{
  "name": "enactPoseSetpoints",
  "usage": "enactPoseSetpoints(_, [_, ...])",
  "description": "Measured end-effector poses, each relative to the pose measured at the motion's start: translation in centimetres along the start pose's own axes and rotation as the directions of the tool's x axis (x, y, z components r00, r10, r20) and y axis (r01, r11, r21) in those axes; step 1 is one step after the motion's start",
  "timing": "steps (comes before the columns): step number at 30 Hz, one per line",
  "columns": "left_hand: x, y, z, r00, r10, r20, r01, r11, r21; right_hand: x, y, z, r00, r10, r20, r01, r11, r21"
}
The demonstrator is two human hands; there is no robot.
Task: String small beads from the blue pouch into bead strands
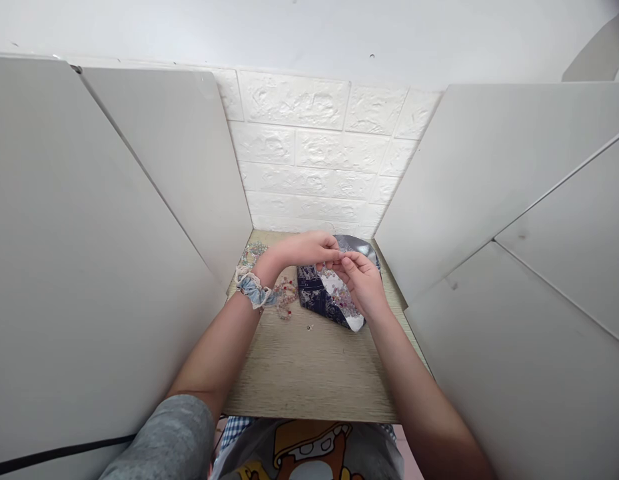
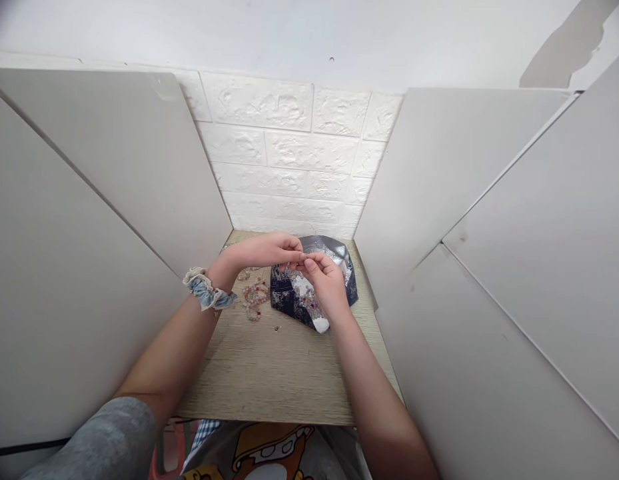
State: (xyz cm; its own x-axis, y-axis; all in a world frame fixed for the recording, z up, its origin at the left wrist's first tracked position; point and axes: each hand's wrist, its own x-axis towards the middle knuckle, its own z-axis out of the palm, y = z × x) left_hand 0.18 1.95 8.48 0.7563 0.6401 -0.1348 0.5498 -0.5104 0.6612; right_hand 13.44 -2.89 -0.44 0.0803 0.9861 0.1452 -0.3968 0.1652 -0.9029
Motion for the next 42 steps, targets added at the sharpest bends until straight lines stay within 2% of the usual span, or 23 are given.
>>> enactPoseSetpoints(5, [0.2,-0.2,0.1,1.000,-0.019,0.010,0.019,1.000,-0.010,0.1,0.2,-0.2,0.999,-0.034,-0.035,0.032,0.998,-0.057])
enactPoseSetpoints(9, [0.3,-0.5,0.1,1.000,-0.023,0.017,0.023,0.999,-0.028,0.2,0.3,-0.6,0.988,-0.120,-0.102,0.094,0.970,-0.226])
enactPoseSetpoints(13, [0.5,-0.8,0.2,0.999,-0.006,0.037,0.008,0.999,-0.046,-0.2,-0.2,-0.5,0.968,-0.226,-0.112,0.157,0.888,-0.432])
enactPoseSetpoints(17, [0.6,-0.8,0.3,0.998,-0.016,0.062,0.021,0.995,-0.093,-0.7,-0.8,-0.3,0.921,-0.374,-0.111,0.247,0.778,-0.578])
enactPoseSetpoints(21, [0.7,-0.8,0.3,0.995,0.007,0.103,0.014,0.981,-0.195,-0.7,-1.0,-0.2,0.895,-0.442,-0.055,0.330,0.742,-0.584])
enactPoseSetpoints(26, [0.6,-0.9,0.1,0.991,0.036,0.130,-0.004,0.971,-0.238,-0.8,-1.1,-0.2,0.887,-0.463,0.001,0.362,0.691,-0.626])
enactPoseSetpoints(36, [0.3,-1.1,-0.2,0.979,-0.004,0.202,0.043,0.980,-0.192,-1.1,-1.2,-0.1,0.862,-0.488,0.134,0.405,0.507,-0.761])
enactPoseSetpoints(42, [0.1,-0.9,0.1,0.989,-0.017,0.146,0.054,0.966,-0.253,-0.8,-1.0,-0.1,0.822,-0.531,0.205,0.468,0.427,-0.774])
